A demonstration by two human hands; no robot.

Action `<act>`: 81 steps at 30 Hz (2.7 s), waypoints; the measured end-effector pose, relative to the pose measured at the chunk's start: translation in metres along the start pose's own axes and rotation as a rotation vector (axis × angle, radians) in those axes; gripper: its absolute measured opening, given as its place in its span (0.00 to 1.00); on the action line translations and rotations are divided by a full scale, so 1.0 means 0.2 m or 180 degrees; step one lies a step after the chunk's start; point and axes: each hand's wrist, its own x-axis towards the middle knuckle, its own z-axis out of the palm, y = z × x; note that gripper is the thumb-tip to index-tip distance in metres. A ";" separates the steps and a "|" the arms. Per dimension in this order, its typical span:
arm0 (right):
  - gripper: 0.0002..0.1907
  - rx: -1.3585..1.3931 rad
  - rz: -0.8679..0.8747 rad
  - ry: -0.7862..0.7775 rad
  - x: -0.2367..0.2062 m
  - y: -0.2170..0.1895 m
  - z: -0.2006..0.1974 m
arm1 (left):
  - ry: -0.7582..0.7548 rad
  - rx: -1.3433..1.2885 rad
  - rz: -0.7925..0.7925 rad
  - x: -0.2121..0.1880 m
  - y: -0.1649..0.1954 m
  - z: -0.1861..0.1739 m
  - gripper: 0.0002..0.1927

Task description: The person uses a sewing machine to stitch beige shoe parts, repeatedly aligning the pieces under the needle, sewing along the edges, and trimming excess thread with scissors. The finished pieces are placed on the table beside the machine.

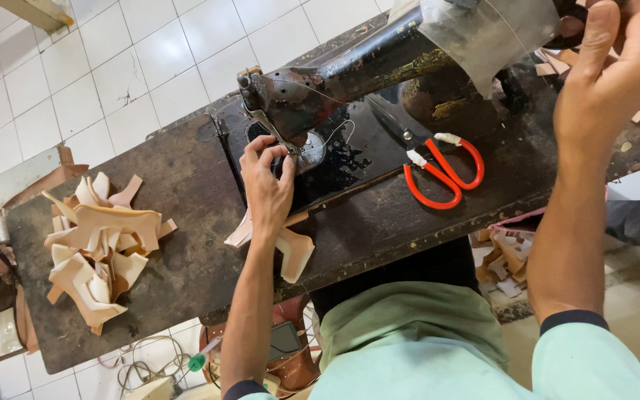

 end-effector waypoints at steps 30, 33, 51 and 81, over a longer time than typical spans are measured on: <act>0.17 0.0266 -0.0102 -0.0005 0.03 -0.03 -0.02 | -0.0024 -0.0016 0.0017 0.01 0.01 0.02 0.09; 0.17 0.0248 -0.0202 0.0009 0.04 -0.05 -0.02 | -0.0027 -0.0017 0.0030 0.01 0.01 0.01 0.09; 0.16 0.0203 -0.0359 0.0057 0.07 -0.06 -0.01 | -0.0024 -0.0029 -0.0050 0.01 0.02 0.01 0.08; 0.07 0.0345 -0.0407 -0.0218 0.00 -0.57 -0.03 | 0.0063 -0.0128 -0.0005 0.05 0.12 -0.01 0.09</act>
